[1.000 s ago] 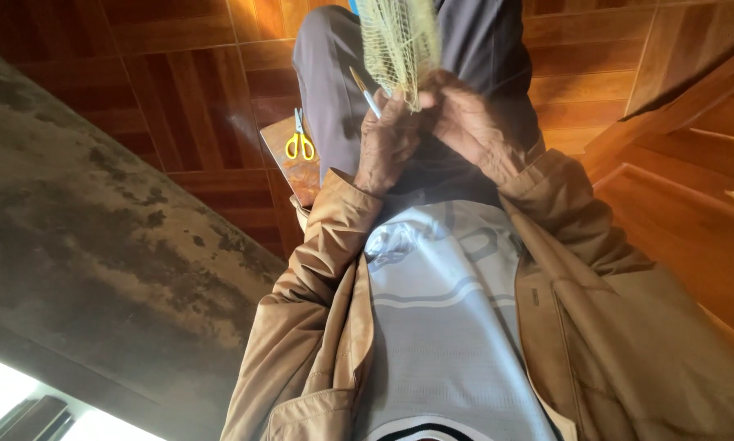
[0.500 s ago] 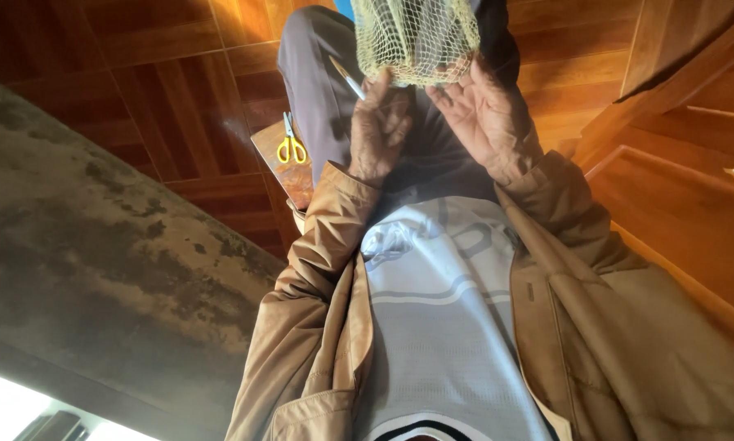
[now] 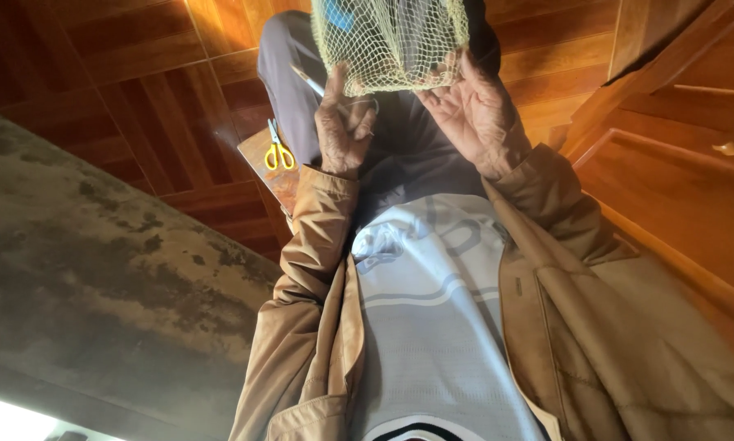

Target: Repairing or weaving a fine-mesh fishing net using a shuttle tool and thread.

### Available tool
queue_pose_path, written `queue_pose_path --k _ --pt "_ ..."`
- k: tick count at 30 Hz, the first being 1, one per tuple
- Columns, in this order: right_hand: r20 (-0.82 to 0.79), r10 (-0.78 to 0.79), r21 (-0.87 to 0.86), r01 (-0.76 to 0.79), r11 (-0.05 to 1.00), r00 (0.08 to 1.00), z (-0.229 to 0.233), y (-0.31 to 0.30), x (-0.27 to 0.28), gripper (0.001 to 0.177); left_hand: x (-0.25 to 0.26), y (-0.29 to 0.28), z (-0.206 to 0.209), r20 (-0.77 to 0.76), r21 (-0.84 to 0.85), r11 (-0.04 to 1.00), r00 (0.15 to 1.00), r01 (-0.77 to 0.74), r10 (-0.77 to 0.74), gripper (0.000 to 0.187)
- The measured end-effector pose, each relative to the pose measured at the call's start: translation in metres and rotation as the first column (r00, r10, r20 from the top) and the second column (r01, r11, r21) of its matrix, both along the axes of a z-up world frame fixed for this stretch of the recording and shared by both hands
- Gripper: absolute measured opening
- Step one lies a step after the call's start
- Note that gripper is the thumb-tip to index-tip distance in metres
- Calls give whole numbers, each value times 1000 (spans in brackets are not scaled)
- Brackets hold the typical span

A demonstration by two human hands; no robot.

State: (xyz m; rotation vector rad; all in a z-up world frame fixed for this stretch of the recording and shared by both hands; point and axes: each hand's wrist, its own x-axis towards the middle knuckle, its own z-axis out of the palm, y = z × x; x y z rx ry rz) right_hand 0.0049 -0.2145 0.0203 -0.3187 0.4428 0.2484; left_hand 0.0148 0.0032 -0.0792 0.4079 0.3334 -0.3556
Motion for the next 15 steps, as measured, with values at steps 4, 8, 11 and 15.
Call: queue_pose_path --k 4,8,11,15 --pt "-27 45 -77 -47 996 999 10 1 3 19 -4 0 -8 -105 54 997 993 -49 54 59" --pt "-180 62 -66 -75 995 982 -6 -3 -4 18 -7 1 -17 -38 -1 999 998 -46 46 56" --pt "-65 90 -11 -91 996 994 -17 -7 -10 8 -2 -2 4 -20 0 999 999 -32 32 48" --pt "102 150 -69 -143 987 983 -2 -8 -4 11 1 -3 11 -11 8 1000 1000 -28 28 47"
